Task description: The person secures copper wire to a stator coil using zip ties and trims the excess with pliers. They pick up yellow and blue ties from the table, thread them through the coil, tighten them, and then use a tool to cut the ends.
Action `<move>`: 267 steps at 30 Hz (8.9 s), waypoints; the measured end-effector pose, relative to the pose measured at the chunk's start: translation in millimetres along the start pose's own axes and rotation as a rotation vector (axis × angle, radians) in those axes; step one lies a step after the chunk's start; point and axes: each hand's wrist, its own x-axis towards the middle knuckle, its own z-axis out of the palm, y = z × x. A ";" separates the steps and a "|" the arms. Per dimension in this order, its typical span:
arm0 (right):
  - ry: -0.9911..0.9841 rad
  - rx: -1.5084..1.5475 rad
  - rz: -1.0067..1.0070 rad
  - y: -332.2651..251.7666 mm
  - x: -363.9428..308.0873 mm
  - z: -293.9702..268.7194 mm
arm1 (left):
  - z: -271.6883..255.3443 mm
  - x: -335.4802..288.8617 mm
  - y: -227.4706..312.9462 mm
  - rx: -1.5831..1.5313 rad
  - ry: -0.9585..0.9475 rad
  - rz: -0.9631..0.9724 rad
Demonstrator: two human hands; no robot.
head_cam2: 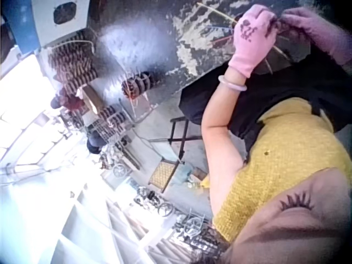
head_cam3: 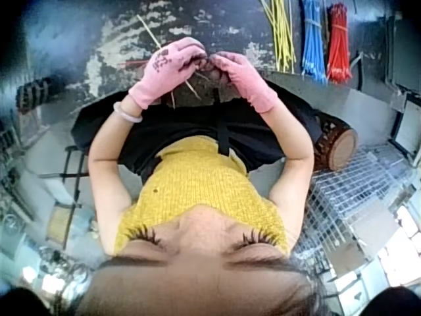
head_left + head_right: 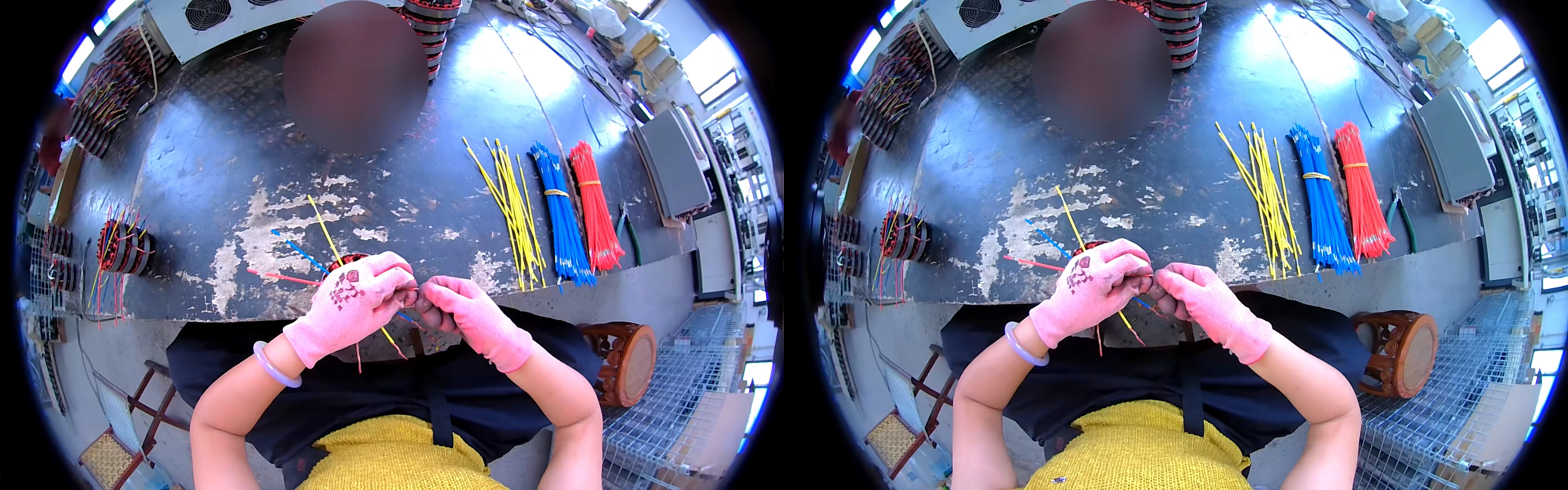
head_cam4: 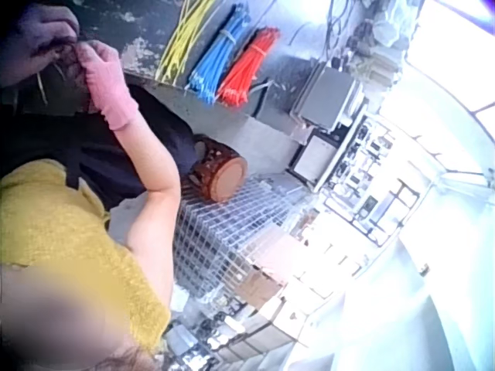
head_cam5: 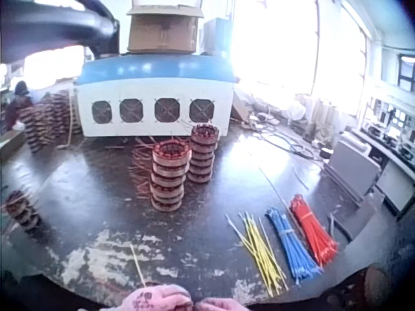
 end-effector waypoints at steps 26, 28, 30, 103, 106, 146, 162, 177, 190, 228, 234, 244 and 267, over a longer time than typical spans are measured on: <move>0.233 -0.674 -0.204 -9.9 -11.8 -3.3 | 2.1 -0.9 -0.3 0.024 -0.034 0.034; 0.464 -1.027 -0.653 4.2 -21.4 -7.4 | 1.2 -0.9 0.2 0.018 -0.031 0.017; 0.611 -1.323 -0.979 12.9 -19.6 -7.7 | 1.8 -0.9 1.2 0.012 -0.021 -0.005; 1.370 -0.935 0.330 -47.5 -99.7 -349.9 | -52.6 -28.5 11.4 0.636 -0.139 -0.179; 1.358 -0.276 -0.234 -23.5 -131.5 -364.7 | -63.3 -42.9 2.7 0.684 -0.119 -0.218; -0.196 -0.156 0.066 -19.8 26.9 18.6 | -114.9 -45.4 -44.9 0.432 -0.150 -0.166; -0.334 0.017 0.244 -16.5 18.6 -0.2 | -104.5 -51.8 -41.4 0.542 -0.043 -0.194; -0.168 -0.128 0.030 -19.4 28.2 17.7 | -100.7 -50.4 -30.9 0.571 -0.039 -0.312; -0.316 -0.080 0.222 -22.7 19.2 12.0 | -114.6 -50.3 -29.3 0.426 -0.139 -0.334; -0.205 -0.160 0.050 -19.3 27.3 20.7 | -117.8 -48.8 -31.3 0.401 -0.144 -0.335; -0.182 -0.069 0.074 -20.8 35.5 15.9 | -109.6 -49.3 -19.1 0.463 -0.077 -0.501; -0.334 -0.146 0.203 -28.3 30.4 18.3 | -100.2 -48.2 -6.3 0.644 -0.019 -0.662; 0.110 -1.024 -0.091 -75.0 0.1 24.8 | -106.8 -59.5 -17.1 0.642 -0.022 -0.587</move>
